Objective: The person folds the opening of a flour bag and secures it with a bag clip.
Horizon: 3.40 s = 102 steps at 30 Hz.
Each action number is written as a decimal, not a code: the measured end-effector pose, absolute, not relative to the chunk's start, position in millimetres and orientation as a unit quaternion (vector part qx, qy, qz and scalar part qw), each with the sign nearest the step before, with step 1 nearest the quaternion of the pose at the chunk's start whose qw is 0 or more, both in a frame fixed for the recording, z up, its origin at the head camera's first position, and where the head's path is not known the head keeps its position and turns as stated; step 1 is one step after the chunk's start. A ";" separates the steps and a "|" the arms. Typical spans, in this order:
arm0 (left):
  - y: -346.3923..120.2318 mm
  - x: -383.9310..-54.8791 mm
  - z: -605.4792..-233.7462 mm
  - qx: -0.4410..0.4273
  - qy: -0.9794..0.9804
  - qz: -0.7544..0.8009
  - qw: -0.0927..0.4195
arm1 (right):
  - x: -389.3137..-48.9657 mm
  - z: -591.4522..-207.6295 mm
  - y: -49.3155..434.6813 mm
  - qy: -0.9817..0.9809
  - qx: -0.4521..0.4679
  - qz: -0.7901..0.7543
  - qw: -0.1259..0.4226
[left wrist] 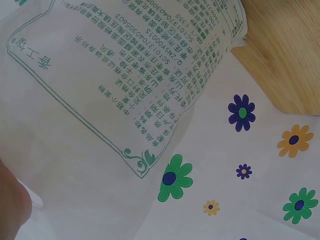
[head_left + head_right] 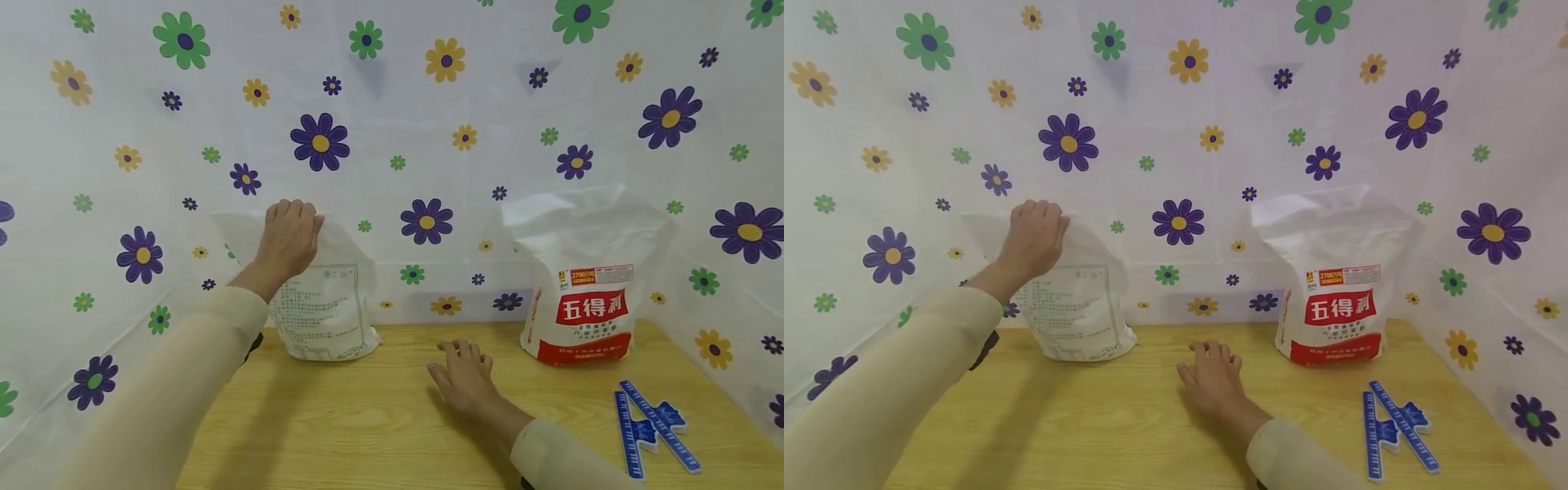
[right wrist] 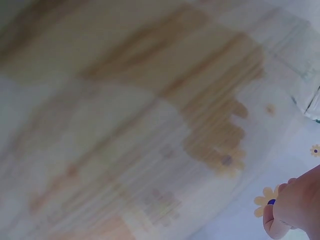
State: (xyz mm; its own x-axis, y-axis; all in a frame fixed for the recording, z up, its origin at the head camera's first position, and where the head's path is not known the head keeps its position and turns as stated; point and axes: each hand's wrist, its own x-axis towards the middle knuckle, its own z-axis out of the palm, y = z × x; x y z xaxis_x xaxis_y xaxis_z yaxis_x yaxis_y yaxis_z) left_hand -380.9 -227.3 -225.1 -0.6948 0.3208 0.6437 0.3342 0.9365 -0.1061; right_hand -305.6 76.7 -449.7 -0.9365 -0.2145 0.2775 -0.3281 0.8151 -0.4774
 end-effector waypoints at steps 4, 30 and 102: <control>-224.3 -378.5 -226.6 -0.193 -0.914 -0.025 0.356 | -306.7 -452.0 75.9 -0.946 0.147 0.271 0.105; -211.9 -369.9 -238.6 -0.249 -0.873 -0.108 0.406 | -307.1 -452.6 70.4 -0.948 0.157 0.257 0.104; -155.7 -325.4 -238.9 -0.355 -0.781 -0.129 0.497 | -305.6 -446.0 30.5 -0.935 0.225 0.184 0.203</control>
State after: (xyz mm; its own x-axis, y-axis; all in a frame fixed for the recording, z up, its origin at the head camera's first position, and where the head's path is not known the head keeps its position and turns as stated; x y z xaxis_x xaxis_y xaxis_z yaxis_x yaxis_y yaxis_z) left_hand -325.4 -155.7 -238.9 -0.2534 0.4259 0.8686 0.6823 0.7152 -0.1516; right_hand -305.6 30.5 -446.0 -0.8160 -0.3464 0.4628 -0.4958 0.8309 -0.2524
